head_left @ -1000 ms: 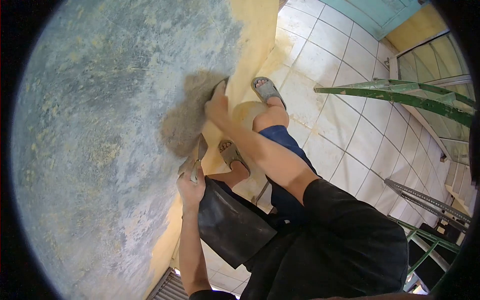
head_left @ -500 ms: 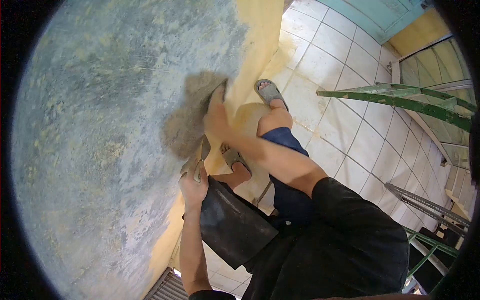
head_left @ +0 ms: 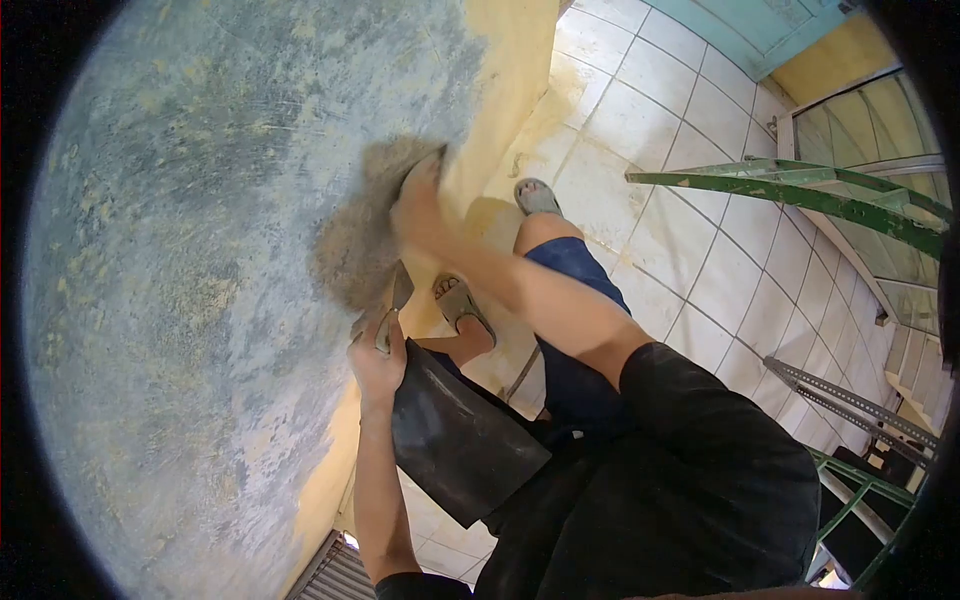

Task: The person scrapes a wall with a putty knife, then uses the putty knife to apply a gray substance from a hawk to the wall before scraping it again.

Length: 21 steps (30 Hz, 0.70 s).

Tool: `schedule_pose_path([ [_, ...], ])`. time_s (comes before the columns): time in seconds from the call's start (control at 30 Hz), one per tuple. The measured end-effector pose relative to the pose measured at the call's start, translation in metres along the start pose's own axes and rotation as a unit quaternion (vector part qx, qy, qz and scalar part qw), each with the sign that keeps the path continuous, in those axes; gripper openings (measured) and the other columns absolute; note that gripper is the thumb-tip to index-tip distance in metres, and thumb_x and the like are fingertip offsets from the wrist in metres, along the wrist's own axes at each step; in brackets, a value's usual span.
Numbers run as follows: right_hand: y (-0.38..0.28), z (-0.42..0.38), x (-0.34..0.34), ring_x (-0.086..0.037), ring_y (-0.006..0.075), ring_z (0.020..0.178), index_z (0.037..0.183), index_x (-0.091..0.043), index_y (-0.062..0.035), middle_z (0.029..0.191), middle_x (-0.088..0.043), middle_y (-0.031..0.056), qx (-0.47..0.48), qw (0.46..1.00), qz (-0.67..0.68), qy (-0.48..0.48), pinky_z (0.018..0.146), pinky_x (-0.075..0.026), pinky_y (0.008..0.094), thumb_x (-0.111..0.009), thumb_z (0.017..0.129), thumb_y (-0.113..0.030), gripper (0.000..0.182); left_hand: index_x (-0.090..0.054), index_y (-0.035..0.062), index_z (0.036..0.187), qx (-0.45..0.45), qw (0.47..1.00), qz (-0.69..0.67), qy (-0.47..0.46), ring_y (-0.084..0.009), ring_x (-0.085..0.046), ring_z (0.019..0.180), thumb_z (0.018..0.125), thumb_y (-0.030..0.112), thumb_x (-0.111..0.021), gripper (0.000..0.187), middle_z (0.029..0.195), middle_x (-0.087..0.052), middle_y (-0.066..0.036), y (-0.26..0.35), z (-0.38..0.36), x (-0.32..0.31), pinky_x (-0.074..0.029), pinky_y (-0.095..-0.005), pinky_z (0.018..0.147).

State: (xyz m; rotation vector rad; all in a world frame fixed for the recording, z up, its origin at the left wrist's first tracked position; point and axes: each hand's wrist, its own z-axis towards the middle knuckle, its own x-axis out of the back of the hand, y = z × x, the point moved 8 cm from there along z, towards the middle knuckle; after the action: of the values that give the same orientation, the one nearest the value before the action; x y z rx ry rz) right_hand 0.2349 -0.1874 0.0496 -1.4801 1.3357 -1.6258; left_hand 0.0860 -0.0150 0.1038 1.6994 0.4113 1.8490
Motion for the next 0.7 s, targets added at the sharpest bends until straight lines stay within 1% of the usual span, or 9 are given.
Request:
schedule_pose_path([
  [0.07, 0.065, 0.062, -0.019, -0.03, 0.0507, 0.135, 0.139, -0.006, 0.022, 0.142, -0.021, 0.0459, -0.099, 0.979, 0.164, -0.072, 0.109, -0.035, 0.0424, -0.053, 0.073, 0.008, 0.082, -0.07, 0.0014, 0.101, 0.009, 1.0, -0.001, 0.002, -0.0395, -0.066, 0.089, 0.085, 0.012, -0.063, 0.021, 0.099, -0.068, -0.024, 0.002, -0.004, 0.0, -0.052, -0.0416, 0.079],
  [0.1, 0.033, 0.044, 0.01, -0.02, 0.0503, 0.139, 0.141, 0.005, 0.0215, 0.146, -0.011, 0.045, -0.005, 0.991, 0.096, 0.088, 0.114, -0.026, 0.0425, -0.05, 0.073, 0.009, 0.088, -0.07, 0.0012, 0.102, 0.019, 1.0, 0.003, -0.001, -0.0394, -0.067, 0.088, 0.085, 0.012, -0.063, 0.021, 0.098, -0.068, -0.024, 0.002, -0.003, -0.001, -0.052, -0.0415, 0.079],
  [0.2, -0.025, -0.036, -0.008, -0.041, 0.0508, 0.128, 0.137, 0.002, 0.0261, 0.147, -0.008, 0.0436, 0.073, 0.997, -0.022, -0.016, 0.1, -0.043, 0.0434, -0.045, 0.074, 0.012, 0.08, -0.07, 0.0007, 0.102, 0.002, 1.0, 0.001, 0.0, -0.0397, -0.067, 0.086, 0.085, 0.011, -0.063, 0.021, 0.095, -0.068, -0.024, 0.001, -0.002, -0.003, -0.052, -0.0415, 0.078],
  [0.27, -0.028, -0.03, -0.007, -0.028, 0.0519, 0.135, 0.138, 0.006, 0.0252, 0.147, -0.005, 0.0442, 0.132, 0.99, -0.053, -0.025, 0.11, -0.033, 0.043, -0.045, 0.075, 0.011, 0.081, -0.07, 0.0004, 0.102, -0.027, 1.0, 0.0, 0.012, -0.0401, -0.067, 0.085, 0.085, 0.012, -0.063, 0.022, 0.094, -0.069, -0.024, 0.004, 0.0, -0.004, -0.053, -0.0416, 0.077],
  [0.37, -0.002, 0.012, 0.013, -0.016, 0.0546, 0.139, 0.138, 0.007, 0.0242, 0.146, -0.003, 0.0458, 0.063, 0.995, 0.07, 0.038, 0.117, -0.019, 0.0455, -0.046, 0.075, 0.011, 0.083, -0.07, -0.0007, 0.103, 0.023, 1.0, -0.011, -0.004, -0.0397, -0.067, 0.087, 0.085, 0.011, -0.064, 0.022, 0.093, -0.069, -0.024, 0.003, -0.008, -0.001, -0.052, -0.0411, 0.079],
  [0.43, -0.006, 0.009, 0.026, -0.012, 0.0554, 0.139, 0.139, 0.006, 0.0232, 0.145, -0.005, 0.0469, -0.073, 0.93, 0.361, 0.003, 0.118, -0.017, 0.0468, -0.046, 0.075, 0.012, 0.083, -0.07, -0.0004, 0.103, 0.019, 1.0, 0.01, 0.004, -0.0393, -0.067, 0.089, 0.084, 0.011, -0.065, 0.022, 0.093, -0.069, -0.024, 0.005, -0.007, 0.001, -0.052, -0.041, 0.081],
  [0.47, -0.012, -0.008, 0.021, -0.012, 0.0554, 0.139, 0.139, 0.006, 0.0232, 0.145, -0.005, 0.0469, -0.07, 0.93, 0.361, 0.003, 0.118, -0.017, 0.0468, -0.046, 0.075, 0.012, 0.083, -0.07, -0.0004, 0.103, 0.017, 1.0, 0.01, 0.005, -0.0393, -0.067, 0.089, 0.084, 0.011, -0.065, 0.022, 0.093, -0.069, -0.024, 0.0, -0.005, 0.001, -0.052, -0.041, 0.081],
  [0.53, -0.039, -0.054, -0.004, -0.021, 0.0523, 0.138, 0.139, 0.001, 0.0232, 0.144, -0.013, 0.0459, 0.09, 0.994, 0.026, -0.065, 0.117, -0.021, 0.0435, -0.046, 0.076, 0.013, 0.079, -0.07, 0.0003, 0.103, -0.035, 0.999, -0.007, 0.03, -0.038, -0.067, 0.091, 0.084, 0.011, -0.065, 0.023, 0.095, -0.069, -0.024, -0.001, -0.004, 0.001, -0.052, -0.0408, 0.082],
  [0.7, 0.001, 0.014, 0.016, -0.02, 0.0526, 0.138, 0.14, 0.003, 0.0222, 0.144, -0.013, 0.0464, -0.031, 0.988, 0.15, -0.012, 0.117, -0.021, 0.0428, -0.045, 0.076, 0.014, 0.08, -0.07, 0.0004, 0.103, 0.027, 0.999, -0.019, -0.003, -0.0375, -0.067, 0.095, 0.085, 0.012, -0.065, 0.022, 0.099, -0.069, -0.024, -0.002, -0.008, -0.001, -0.051, -0.0406, 0.085],
])
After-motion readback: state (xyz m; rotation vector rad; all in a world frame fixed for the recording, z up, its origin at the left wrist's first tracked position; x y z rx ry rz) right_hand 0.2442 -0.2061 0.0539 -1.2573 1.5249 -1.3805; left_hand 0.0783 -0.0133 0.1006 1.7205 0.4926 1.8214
